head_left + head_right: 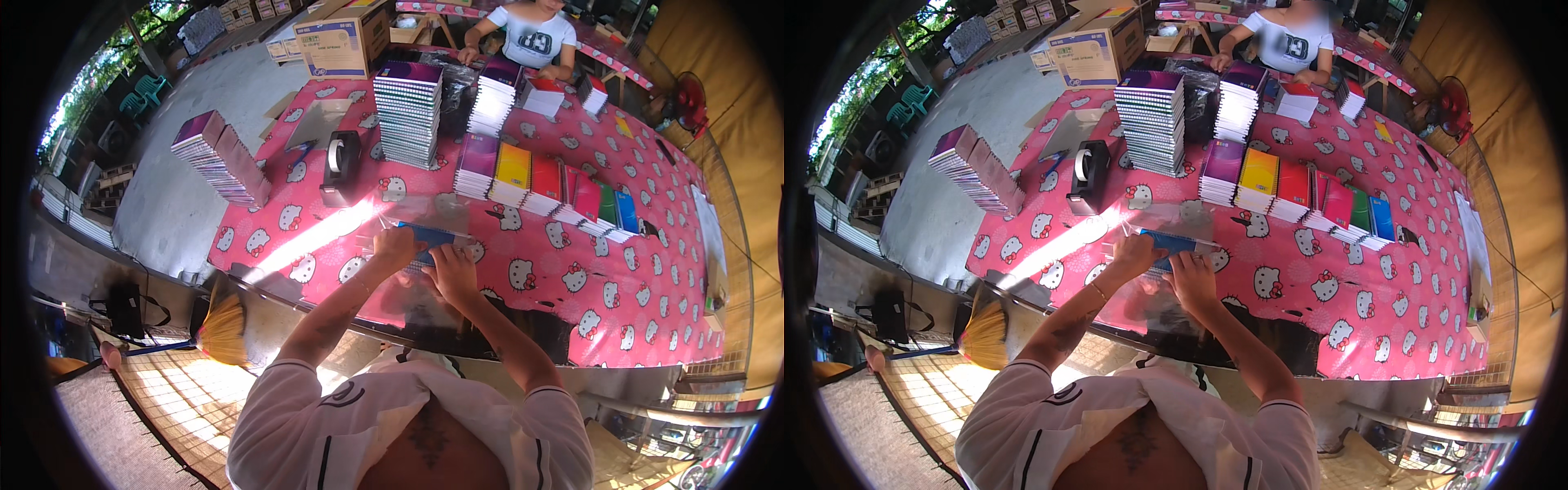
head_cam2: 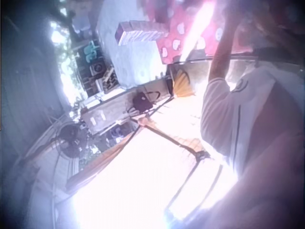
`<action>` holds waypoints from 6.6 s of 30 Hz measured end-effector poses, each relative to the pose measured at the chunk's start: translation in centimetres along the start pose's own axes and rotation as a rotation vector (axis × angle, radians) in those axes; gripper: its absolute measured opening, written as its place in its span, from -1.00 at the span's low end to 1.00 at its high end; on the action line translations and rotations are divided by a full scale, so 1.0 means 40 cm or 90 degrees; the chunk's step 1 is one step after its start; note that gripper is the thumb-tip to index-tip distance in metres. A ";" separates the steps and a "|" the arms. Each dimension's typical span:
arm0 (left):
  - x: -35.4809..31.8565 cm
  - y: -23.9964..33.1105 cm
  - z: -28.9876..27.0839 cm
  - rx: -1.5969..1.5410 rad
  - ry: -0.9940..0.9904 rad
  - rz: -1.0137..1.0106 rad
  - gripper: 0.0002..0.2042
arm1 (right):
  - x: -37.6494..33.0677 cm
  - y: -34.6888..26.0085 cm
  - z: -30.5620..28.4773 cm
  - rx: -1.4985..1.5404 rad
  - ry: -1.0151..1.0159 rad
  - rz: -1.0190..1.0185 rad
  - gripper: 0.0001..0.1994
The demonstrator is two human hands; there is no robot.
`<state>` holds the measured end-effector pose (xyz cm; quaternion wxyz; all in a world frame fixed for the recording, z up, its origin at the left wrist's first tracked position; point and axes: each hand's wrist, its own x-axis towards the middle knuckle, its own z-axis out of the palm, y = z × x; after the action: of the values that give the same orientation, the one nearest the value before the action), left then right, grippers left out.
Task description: The person picks up colored notebooks from a table, inserts them into plastic sleeves, and seals the sleeves using a tape dispenser before stacking the finished products.
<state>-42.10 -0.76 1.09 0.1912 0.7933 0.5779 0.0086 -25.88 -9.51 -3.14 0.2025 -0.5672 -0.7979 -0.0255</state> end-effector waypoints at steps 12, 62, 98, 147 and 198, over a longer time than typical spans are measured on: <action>-0.149 -0.003 0.094 -0.007 0.371 0.448 -0.67 | 0.254 0.175 -0.030 0.405 -0.364 0.107 -0.39; 0.023 -0.165 -0.208 -0.310 0.104 0.575 -0.78 | 0.028 -0.007 -0.207 0.334 0.115 0.147 -0.55; -0.027 -0.074 -0.120 -0.327 0.077 0.366 -0.79 | 0.106 -0.030 -0.155 0.399 -0.033 0.113 -0.63; 0.266 -0.148 -0.079 -0.432 -0.538 0.201 -0.55 | 0.124 -0.024 -0.044 0.802 0.034 0.349 -0.54; 0.071 -0.473 -0.183 0.045 0.369 -0.002 -0.76 | 0.101 -0.252 -0.211 0.015 0.125 0.113 -0.66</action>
<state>-60.15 8.91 1.38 -0.0095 0.7630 0.6098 0.2142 -33.75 -11.75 7.91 0.2875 -0.6280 -0.7212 -0.0538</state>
